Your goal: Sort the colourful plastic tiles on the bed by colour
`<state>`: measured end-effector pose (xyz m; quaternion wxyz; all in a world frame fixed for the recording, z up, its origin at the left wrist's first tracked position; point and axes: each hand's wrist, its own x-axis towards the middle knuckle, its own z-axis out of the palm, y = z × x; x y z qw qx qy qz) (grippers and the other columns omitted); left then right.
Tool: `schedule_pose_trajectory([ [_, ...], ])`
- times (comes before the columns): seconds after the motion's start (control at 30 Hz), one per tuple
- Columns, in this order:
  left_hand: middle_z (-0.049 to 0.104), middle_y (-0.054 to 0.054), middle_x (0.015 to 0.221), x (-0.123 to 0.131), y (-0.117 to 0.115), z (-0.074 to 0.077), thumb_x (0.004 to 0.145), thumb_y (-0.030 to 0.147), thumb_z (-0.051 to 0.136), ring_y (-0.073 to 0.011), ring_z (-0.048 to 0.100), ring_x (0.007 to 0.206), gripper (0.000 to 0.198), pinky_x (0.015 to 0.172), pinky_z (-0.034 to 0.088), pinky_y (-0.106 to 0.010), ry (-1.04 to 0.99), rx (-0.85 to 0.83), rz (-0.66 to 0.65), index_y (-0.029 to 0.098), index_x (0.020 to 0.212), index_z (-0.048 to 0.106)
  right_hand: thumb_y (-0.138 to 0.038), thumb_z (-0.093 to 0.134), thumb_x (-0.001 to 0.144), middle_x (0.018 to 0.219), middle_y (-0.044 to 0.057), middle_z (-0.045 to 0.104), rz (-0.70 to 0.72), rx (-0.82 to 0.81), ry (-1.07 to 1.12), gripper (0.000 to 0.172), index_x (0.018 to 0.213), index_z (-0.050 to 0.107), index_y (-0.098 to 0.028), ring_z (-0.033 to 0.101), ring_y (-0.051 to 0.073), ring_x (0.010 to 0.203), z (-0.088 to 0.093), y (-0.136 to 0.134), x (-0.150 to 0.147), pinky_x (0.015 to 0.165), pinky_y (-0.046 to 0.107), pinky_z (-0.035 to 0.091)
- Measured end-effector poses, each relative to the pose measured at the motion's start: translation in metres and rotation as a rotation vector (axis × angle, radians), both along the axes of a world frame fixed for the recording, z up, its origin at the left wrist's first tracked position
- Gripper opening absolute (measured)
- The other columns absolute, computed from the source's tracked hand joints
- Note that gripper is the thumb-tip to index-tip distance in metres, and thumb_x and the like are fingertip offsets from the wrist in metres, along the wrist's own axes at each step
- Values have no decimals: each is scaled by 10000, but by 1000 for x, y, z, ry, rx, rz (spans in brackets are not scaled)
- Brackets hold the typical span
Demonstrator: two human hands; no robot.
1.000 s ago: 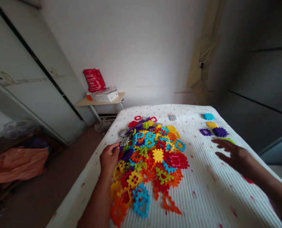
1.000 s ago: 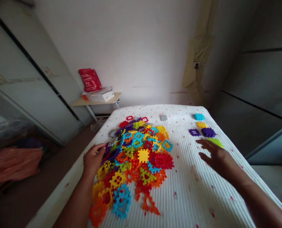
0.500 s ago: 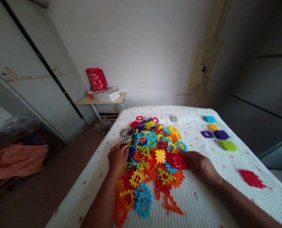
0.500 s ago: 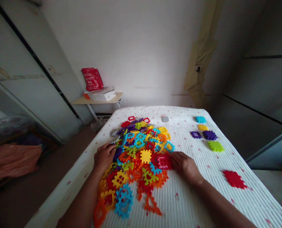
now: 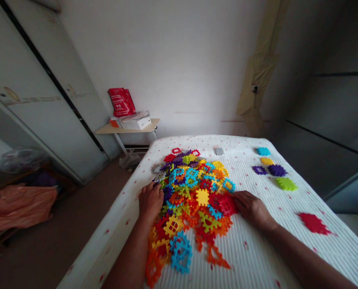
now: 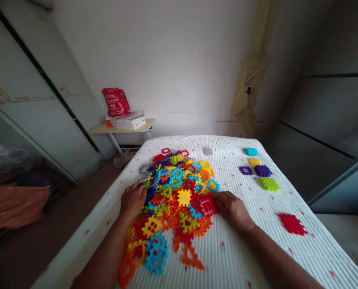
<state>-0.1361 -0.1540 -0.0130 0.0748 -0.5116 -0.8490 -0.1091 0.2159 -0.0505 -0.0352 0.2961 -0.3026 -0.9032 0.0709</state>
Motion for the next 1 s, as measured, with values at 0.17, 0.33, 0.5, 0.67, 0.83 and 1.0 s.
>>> schedule_pose_trajectory([
  [0.17, 582, -82, 1167, 0, 0, 1, 834, 247, 390, -243, 515, 1014, 303, 875, 387, -386, -7, 8, 0, 207, 1019, 627, -269, 395, 912, 913, 80, 677, -9, -10, 17, 262, 946, 644, -193, 635, 179, 818, -1, 1, -1, 741, 310, 537],
  [0.33, 601, -63, 1055, -1, 1, -1, 813, 232, 406, -226, 545, 945, 250, 855, 390, -364, -16, 43, -17, 212, 916, 633, -278, 396, 917, 922, 81, 674, -8, -11, 10, 260, 946, 638, -186, 632, 179, 838, -2, 2, -1, 759, 306, 531],
  [0.5, 611, -27, 1014, -5, 0, -3, 807, 218, 417, -200, 563, 928, 236, 860, 396, -332, -41, 65, -24, 242, 836, 650, -271, 391, 924, 922, 89, 670, -3, -10, -5, 264, 948, 632, -167, 628, 175, 843, -3, 2, -1, 771, 302, 524],
  [0.67, 608, -24, 1109, -8, 0, -4, 835, 208, 380, -188, 567, 961, 308, 895, 398, -316, -48, 64, -31, 256, 920, 673, -272, 396, 919, 911, 81, 675, -3, -21, 34, 260, 940, 643, -192, 631, 176, 829, -3, 2, 0, 758, 305, 529],
  [0.83, 577, -63, 1191, -7, 2, -4, 757, 163, 441, -240, 559, 993, 414, 878, 418, -364, -36, 6, -30, 250, 1118, 624, -279, 398, 915, 910, 81, 678, 6, -17, 46, 264, 951, 647, -197, 634, 177, 829, -4, 3, 0, 754, 307, 534],
  [1.0, 568, -89, 1190, -7, 4, -2, 733, 164, 461, -256, 545, 1025, 404, 897, 414, -372, -38, -34, -55, 224, 1088, 642, -282, 392, 911, 888, 80, 682, 4, -15, 52, 276, 927, 655, -200, 638, 178, 809, -3, 3, 0, 733, 307, 537],
])
